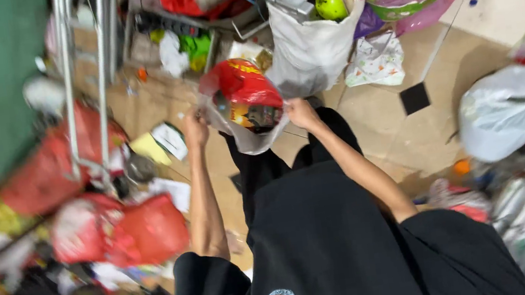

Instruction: The person sorts through various plastic bags and sacks in a cluttered room, picking out items like plastic bottles, containers, and a metal pot. They place these items into a clear plastic bag on a weighing scale and use a metal grabber tool to move and arrange the bags.

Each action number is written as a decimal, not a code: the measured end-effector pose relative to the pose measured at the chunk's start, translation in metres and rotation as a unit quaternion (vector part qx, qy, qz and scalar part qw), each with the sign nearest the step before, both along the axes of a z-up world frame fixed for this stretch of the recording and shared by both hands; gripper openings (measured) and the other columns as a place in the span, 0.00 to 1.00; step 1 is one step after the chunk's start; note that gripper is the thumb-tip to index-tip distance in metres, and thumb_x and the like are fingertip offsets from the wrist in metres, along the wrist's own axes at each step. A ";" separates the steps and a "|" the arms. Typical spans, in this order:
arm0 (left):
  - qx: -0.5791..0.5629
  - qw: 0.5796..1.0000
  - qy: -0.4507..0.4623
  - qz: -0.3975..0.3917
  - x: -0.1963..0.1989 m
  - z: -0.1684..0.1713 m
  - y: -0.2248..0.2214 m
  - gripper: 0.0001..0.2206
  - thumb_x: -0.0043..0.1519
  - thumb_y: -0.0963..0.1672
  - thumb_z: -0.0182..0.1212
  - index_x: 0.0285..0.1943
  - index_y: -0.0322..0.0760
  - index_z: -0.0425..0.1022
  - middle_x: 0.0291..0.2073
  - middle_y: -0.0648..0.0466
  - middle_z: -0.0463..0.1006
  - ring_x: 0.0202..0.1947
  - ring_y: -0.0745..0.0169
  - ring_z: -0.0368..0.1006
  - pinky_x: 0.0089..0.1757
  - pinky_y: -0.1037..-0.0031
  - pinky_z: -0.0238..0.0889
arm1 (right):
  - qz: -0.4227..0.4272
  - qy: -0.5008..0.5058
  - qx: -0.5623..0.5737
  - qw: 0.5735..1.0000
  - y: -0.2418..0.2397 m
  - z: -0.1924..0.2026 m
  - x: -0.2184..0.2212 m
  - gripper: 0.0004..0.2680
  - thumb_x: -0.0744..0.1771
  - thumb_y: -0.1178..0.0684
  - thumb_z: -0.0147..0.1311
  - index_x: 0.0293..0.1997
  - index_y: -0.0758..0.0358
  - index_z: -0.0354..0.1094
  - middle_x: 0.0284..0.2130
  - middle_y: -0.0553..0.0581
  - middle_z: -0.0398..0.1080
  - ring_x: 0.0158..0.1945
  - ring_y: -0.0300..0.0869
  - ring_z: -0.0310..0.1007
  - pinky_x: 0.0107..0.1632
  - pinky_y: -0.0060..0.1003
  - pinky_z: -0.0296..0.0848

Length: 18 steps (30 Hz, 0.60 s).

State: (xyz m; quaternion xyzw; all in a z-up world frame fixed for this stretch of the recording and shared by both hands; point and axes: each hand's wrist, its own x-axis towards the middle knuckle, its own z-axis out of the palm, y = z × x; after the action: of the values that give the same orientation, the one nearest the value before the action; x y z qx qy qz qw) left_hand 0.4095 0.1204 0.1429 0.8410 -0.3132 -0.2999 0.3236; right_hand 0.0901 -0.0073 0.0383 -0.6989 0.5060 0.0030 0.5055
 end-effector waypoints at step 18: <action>0.082 0.959 -0.025 -0.268 0.139 -0.264 -0.198 0.11 0.67 0.45 0.53 0.48 0.34 0.79 0.39 0.33 0.79 0.44 0.28 0.75 0.45 0.48 0.68 | -0.510 0.026 0.124 0.851 -0.044 -0.153 0.078 0.14 0.67 0.49 0.49 0.55 0.65 0.69 0.32 0.66 0.77 0.30 0.51 0.78 0.31 0.46 0.76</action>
State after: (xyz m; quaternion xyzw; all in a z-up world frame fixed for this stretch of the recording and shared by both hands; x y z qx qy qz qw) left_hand 0.5489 -0.0775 -0.1207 0.7571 -0.5096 -0.3792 0.1528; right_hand 0.1677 -0.0513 -0.1150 -0.2736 0.7996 -0.1745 0.5053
